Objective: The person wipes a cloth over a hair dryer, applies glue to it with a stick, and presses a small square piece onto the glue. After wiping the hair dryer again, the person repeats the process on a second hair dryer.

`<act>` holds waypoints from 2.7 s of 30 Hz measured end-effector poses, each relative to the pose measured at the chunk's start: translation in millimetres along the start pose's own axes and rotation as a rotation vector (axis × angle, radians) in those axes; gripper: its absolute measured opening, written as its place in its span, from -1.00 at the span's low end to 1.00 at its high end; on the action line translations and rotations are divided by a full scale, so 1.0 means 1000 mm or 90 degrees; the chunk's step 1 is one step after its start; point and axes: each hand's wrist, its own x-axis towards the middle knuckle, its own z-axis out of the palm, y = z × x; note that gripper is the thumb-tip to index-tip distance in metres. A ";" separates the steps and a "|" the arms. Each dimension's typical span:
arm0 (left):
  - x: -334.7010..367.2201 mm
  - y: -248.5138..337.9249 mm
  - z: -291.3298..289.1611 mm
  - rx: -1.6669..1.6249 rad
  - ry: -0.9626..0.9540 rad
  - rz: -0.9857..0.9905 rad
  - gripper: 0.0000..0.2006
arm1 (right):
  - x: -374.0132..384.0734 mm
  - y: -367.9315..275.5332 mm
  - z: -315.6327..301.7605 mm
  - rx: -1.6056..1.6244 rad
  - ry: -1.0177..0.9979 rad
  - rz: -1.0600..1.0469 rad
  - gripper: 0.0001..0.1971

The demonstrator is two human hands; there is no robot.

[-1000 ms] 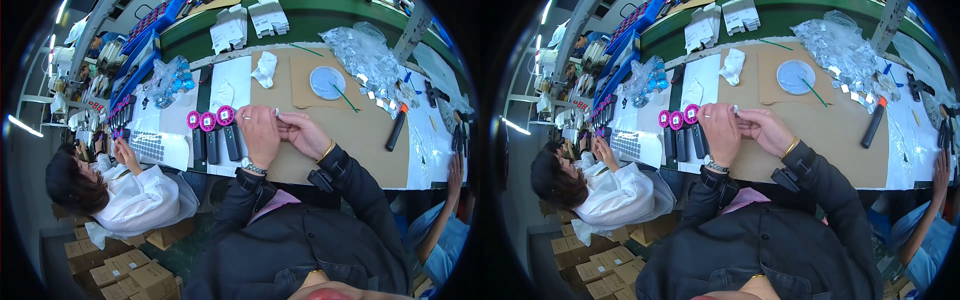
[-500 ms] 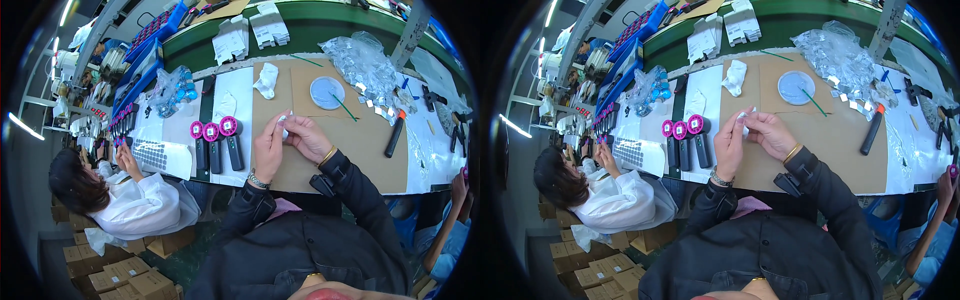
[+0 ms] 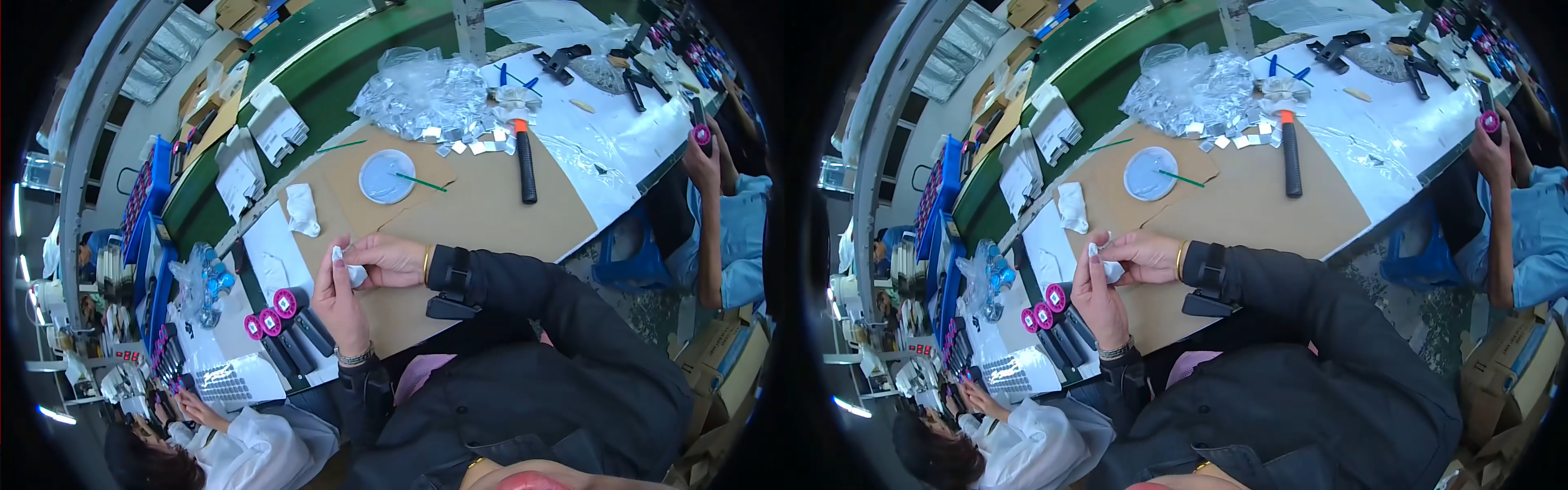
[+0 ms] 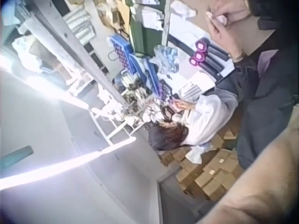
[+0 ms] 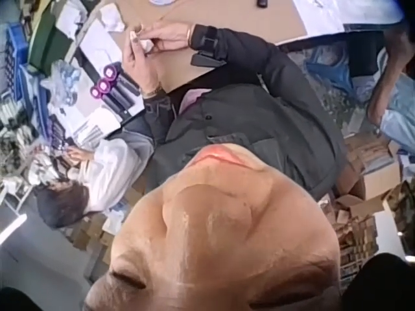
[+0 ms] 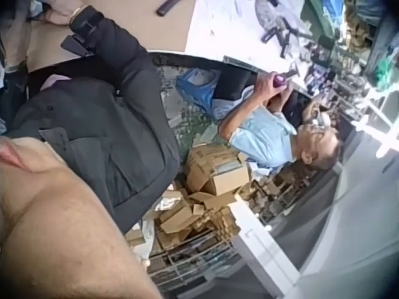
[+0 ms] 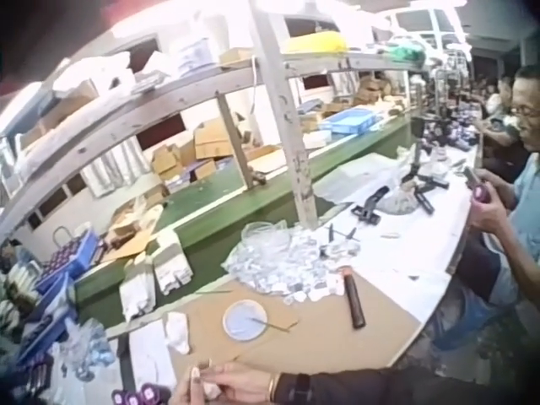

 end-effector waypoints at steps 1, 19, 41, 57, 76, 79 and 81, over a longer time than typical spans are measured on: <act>0.000 -0.002 0.000 0.003 0.002 0.001 -0.66 | -0.002 0.001 -0.002 0.005 0.008 0.003 -0.79; 0.034 -0.001 -0.018 0.165 0.175 0.089 -0.59 | -0.006 0.001 0.019 -0.115 0.043 0.054 -0.81; 0.148 -0.016 -0.079 0.111 0.057 -0.246 -0.67 | -0.002 -0.002 0.019 -0.126 0.078 -0.003 -0.76; 0.105 -0.011 -0.071 0.320 0.107 0.016 -0.57 | -0.001 -0.007 0.017 -0.112 0.101 -0.005 -0.77; -0.061 -0.027 -0.044 0.419 0.109 0.041 -0.66 | -0.002 -0.004 0.015 -0.113 0.122 -0.011 -0.72; -0.060 -0.024 -0.041 0.398 0.113 0.037 -0.70 | -0.003 -0.004 0.014 -0.115 0.129 -0.012 -0.71; -0.059 -0.019 -0.038 0.351 0.129 -0.023 -0.75 | -0.003 -0.005 0.015 -0.120 0.134 -0.010 -0.71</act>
